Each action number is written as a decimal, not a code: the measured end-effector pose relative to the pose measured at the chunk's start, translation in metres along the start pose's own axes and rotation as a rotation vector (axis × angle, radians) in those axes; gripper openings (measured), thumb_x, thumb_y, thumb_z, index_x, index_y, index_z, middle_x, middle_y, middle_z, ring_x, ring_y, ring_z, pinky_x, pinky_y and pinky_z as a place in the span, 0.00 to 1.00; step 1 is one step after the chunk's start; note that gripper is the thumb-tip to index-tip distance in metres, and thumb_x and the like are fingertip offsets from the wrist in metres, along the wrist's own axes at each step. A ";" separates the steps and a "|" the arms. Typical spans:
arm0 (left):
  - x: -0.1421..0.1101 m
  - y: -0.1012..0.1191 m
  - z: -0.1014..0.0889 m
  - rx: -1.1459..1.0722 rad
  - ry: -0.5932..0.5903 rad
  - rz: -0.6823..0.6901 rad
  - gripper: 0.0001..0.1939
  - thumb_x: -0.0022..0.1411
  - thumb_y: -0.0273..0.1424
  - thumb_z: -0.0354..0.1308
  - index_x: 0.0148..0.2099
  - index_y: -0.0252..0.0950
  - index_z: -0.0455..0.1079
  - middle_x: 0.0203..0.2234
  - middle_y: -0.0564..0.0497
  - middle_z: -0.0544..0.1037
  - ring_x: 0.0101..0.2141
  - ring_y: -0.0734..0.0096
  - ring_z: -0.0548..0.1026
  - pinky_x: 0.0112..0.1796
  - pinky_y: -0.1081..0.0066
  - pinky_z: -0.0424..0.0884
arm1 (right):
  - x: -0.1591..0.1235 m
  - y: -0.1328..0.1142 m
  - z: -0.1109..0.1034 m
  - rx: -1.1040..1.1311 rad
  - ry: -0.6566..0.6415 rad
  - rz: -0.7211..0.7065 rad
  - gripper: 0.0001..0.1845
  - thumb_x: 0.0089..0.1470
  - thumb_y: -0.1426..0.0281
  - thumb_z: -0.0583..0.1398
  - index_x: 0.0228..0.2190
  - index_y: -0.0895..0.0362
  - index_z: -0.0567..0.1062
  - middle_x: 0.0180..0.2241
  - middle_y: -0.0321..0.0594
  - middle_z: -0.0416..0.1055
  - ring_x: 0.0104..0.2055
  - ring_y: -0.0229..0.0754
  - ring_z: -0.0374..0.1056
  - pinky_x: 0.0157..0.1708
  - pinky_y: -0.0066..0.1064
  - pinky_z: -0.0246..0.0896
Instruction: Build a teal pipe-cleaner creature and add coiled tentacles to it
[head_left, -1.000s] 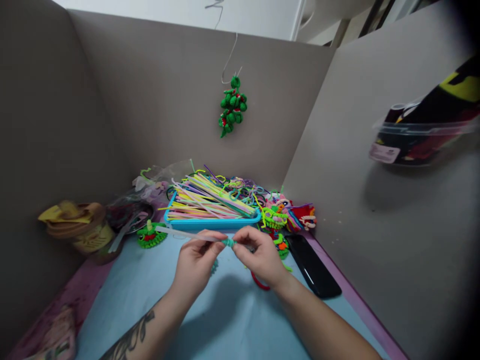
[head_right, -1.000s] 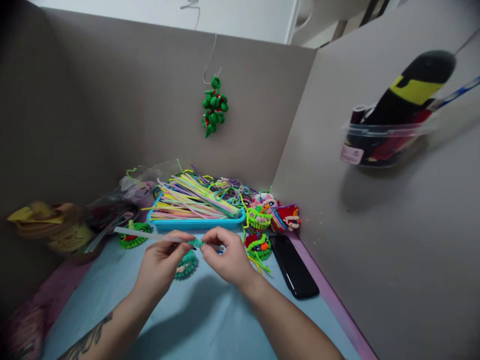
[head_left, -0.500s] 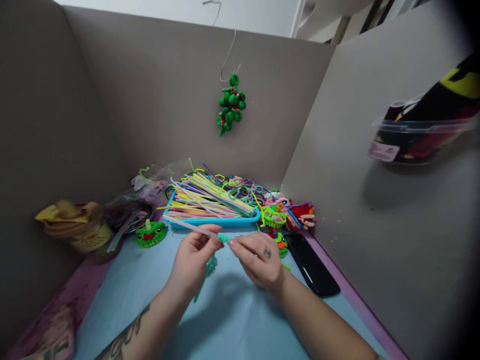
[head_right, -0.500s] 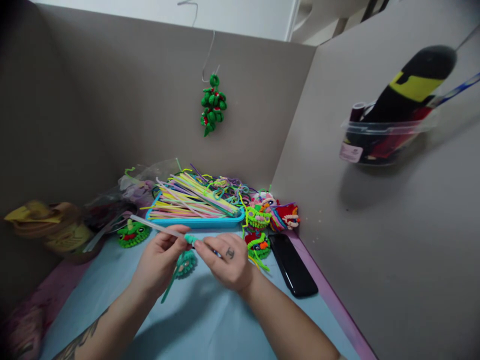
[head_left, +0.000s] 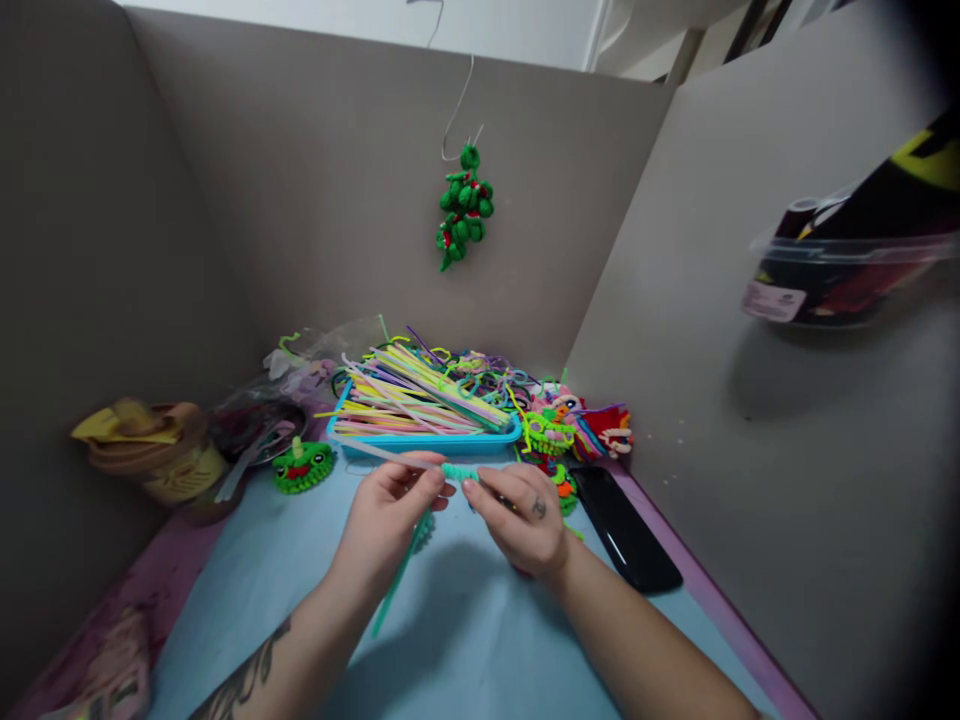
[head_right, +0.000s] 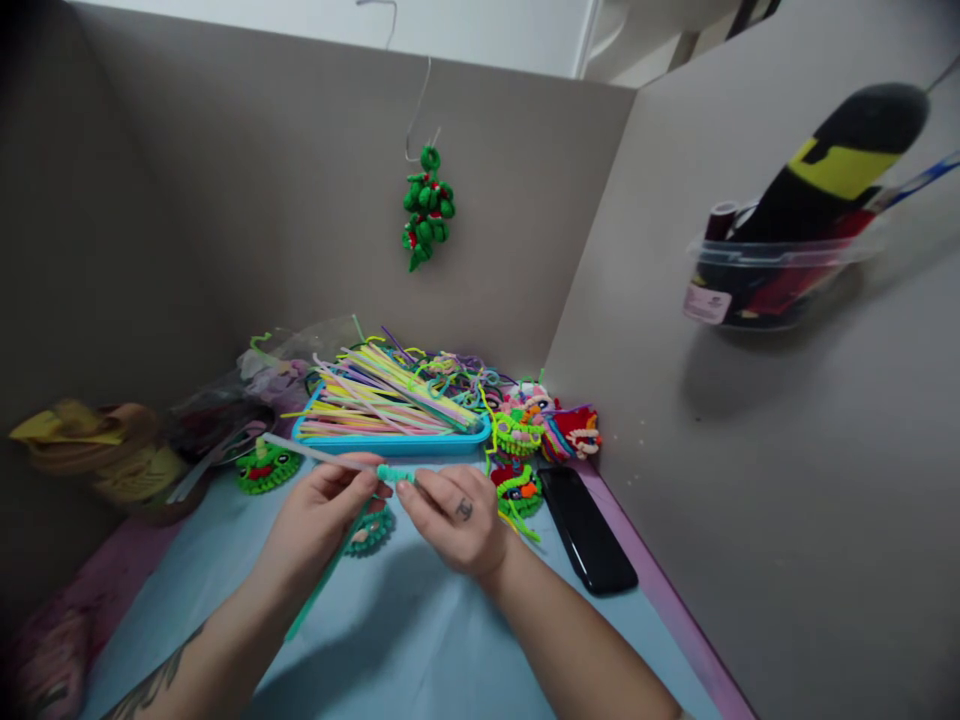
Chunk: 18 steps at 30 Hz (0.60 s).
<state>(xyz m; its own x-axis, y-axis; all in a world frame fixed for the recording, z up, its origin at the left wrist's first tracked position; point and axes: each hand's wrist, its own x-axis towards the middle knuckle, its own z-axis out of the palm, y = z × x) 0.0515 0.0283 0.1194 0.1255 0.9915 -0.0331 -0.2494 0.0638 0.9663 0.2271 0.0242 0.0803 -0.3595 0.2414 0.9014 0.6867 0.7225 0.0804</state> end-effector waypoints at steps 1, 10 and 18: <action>0.000 0.000 0.000 0.009 0.003 -0.004 0.21 0.44 0.41 0.67 0.36 0.31 0.71 0.23 0.48 0.75 0.26 0.67 0.74 0.30 0.69 0.69 | 0.002 -0.001 -0.001 -0.023 0.009 -0.016 0.21 0.52 0.78 0.60 0.47 0.48 0.72 0.36 0.40 0.74 0.34 0.40 0.68 0.32 0.32 0.63; -0.005 0.004 -0.004 0.020 -0.030 0.053 0.16 0.47 0.39 0.65 0.34 0.32 0.71 0.20 0.52 0.74 0.24 0.73 0.72 0.27 0.74 0.68 | 0.009 -0.004 -0.007 -0.150 0.019 -0.142 0.19 0.50 0.79 0.61 0.44 0.50 0.74 0.34 0.40 0.72 0.34 0.39 0.64 0.32 0.30 0.65; -0.012 0.011 -0.005 0.066 -0.042 0.059 0.15 0.48 0.38 0.65 0.34 0.32 0.72 0.20 0.52 0.74 0.23 0.73 0.72 0.26 0.75 0.68 | 0.008 -0.004 -0.006 -0.175 0.080 -0.164 0.17 0.52 0.76 0.60 0.43 0.46 0.75 0.32 0.38 0.69 0.35 0.37 0.64 0.33 0.28 0.65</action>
<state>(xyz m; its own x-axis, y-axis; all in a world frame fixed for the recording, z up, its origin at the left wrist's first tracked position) 0.0428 0.0181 0.1292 0.1532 0.9876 0.0338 -0.1940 -0.0035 0.9810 0.2252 0.0191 0.0896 -0.4287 0.0728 0.9005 0.7248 0.6227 0.2947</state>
